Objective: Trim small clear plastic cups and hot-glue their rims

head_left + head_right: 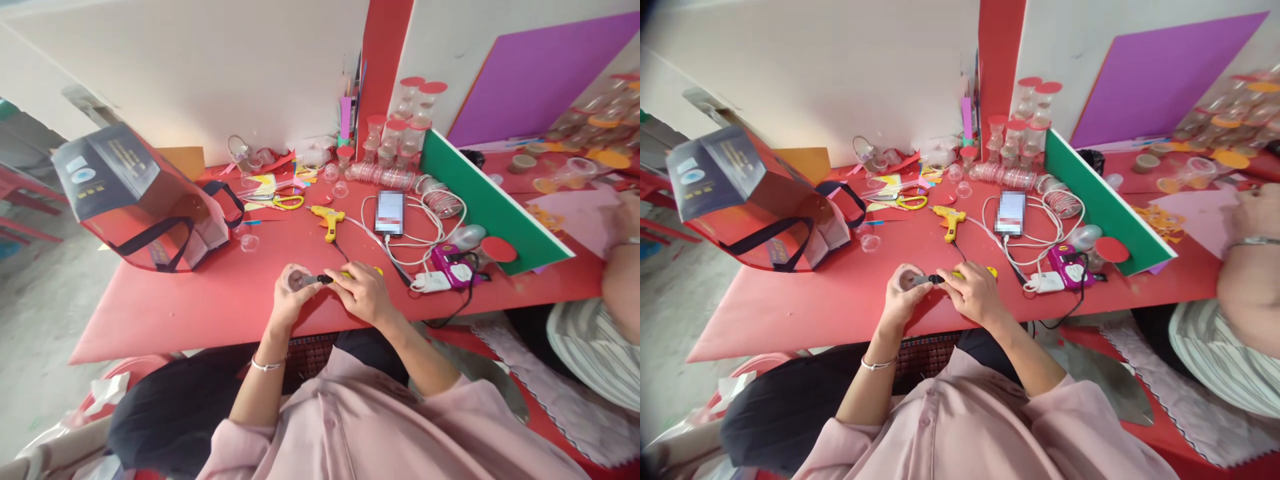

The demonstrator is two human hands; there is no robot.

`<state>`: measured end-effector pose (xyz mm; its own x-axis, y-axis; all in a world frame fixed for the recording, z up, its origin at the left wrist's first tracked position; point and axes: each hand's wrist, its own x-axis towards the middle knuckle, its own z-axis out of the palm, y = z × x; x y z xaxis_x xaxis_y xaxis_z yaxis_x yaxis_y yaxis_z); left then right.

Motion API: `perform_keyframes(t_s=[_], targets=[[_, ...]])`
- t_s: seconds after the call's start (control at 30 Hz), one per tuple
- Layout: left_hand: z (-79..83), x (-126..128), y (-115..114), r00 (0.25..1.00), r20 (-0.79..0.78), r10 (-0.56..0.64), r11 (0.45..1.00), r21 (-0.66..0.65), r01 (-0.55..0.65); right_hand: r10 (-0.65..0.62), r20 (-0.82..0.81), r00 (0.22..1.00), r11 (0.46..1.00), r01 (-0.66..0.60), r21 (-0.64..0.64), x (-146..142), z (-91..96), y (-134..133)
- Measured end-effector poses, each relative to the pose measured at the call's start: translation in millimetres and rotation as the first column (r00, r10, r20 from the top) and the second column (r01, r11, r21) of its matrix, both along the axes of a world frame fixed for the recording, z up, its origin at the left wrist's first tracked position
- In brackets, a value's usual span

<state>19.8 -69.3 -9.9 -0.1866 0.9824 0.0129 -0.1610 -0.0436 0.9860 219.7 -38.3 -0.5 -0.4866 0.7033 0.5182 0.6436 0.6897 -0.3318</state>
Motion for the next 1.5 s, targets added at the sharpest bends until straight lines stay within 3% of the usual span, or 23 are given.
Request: perform_keyframes(t_s=[0.23,0.6,0.87,1.0,1.23,1.5], targets=[[-11.7,1,-11,0.999,-0.035,0.001,1.0,-0.019,-0.002,0.036,-0.031,0.999,0.998,-0.037,-0.05,1,-17.7,-7],[-7.5,2,-11,0.995,-0.093,-0.045,0.998,-0.04,0.041,0.005,-0.003,1.0,0.998,-0.005,-0.061,2,-17.3,-5],[-9.0,8,-8,0.997,0.072,0.022,1.0,-0.023,-0.021,-0.002,-0.01,1.0,0.998,0.002,-0.055,3,-20.5,-5],[-8.6,8,-8,0.993,0.107,0.042,0.996,-0.079,-0.033,-0.016,-0.009,1.0,0.999,0.015,-0.051,2,-21.3,-5],[-3.9,9,-9,0.971,0.227,-0.079,0.986,-0.125,0.11,-0.03,0.019,0.999,0.998,0.031,-0.05,2,-20.1,-5],[-1.6,7,-6,0.989,0.127,-0.078,0.989,-0.114,0.092,-0.034,-0.002,0.999,0.998,0.034,-0.054,4,-21.6,-6]])
